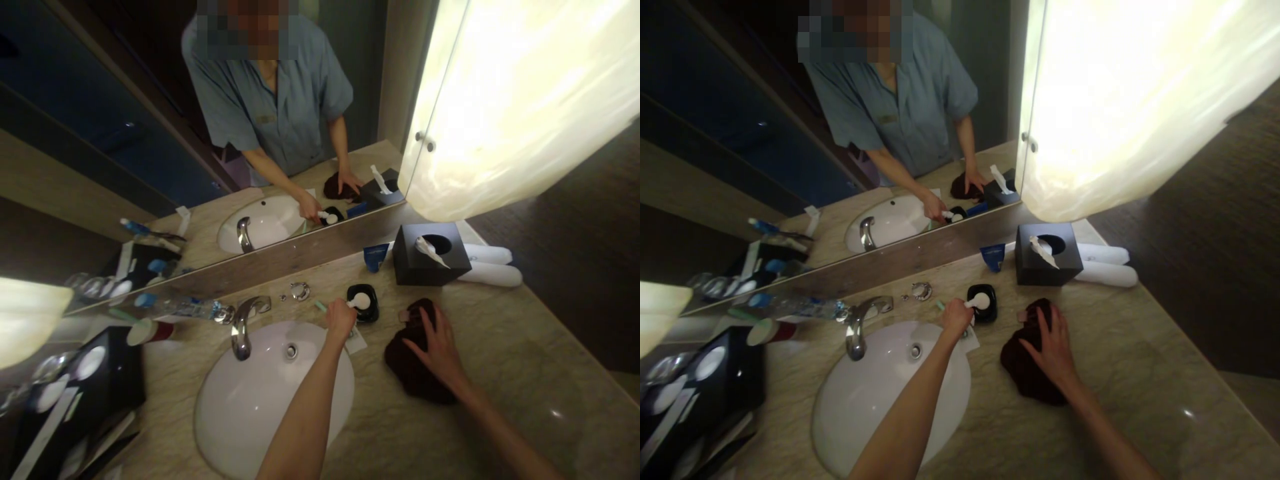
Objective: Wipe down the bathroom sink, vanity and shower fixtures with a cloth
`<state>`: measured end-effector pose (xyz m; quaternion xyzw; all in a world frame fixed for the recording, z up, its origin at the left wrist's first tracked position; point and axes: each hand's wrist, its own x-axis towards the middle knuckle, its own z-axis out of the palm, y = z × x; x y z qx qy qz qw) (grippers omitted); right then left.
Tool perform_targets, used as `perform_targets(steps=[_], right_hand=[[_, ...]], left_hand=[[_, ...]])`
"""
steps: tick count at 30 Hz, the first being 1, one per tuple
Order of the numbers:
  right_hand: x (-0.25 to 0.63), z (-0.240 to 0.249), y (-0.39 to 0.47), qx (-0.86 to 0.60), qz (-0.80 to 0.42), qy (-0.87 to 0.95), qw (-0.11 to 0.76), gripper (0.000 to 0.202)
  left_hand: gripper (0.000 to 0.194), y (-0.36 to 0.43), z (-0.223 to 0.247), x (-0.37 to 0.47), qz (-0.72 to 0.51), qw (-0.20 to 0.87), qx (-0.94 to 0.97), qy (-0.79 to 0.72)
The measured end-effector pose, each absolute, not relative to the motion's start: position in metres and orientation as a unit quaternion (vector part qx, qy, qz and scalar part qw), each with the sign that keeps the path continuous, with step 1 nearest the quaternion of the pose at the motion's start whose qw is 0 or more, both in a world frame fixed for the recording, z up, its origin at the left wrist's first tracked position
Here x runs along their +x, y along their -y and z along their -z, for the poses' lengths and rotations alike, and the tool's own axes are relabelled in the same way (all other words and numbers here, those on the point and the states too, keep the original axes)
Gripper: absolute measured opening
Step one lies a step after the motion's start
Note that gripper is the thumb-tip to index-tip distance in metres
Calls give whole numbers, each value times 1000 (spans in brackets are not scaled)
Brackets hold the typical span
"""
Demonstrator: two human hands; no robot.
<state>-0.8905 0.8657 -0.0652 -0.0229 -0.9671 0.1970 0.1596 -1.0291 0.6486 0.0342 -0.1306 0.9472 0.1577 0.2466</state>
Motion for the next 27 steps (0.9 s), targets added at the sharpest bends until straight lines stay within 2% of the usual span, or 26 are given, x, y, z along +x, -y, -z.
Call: perform_targets(steps=[4, 9, 13, 17, 19, 21, 23, 27], right_hand=[[-919, 67, -809, 11, -211, 967, 145, 65], [-965, 65, -784, 71, -248, 961, 103, 60], [-1031, 55, -747, 93, -267, 956, 78, 58], [-1089, 41, -686, 32, -276, 957, 82, 63], [-1104, 35, -665, 116, -288, 947, 75, 62], [-1110, 33, -659, 240, -308, 919, 54, 57], [-1105, 33, -668, 295, -329, 897, 30, 53], [-1044, 42, -715, 223, -360, 905, 38, 47]], left_hand=[[32, -643, -38, -1027, -166, 245, -132, -946], [25, -600, -63, -1003, -180, 231, -144, -945], [13, -552, -86, -963, -277, 214, -172, -921], [24, -522, -107, -933, -388, 201, -254, -863], [32, -518, -117, -930, -419, 193, -290, -839], [33, -522, -124, -937, -441, 185, -303, -824], [30, -531, -124, -954, -450, 183, -290, -824], [20, -562, -97, -1000, -420, 173, -239, -858]])
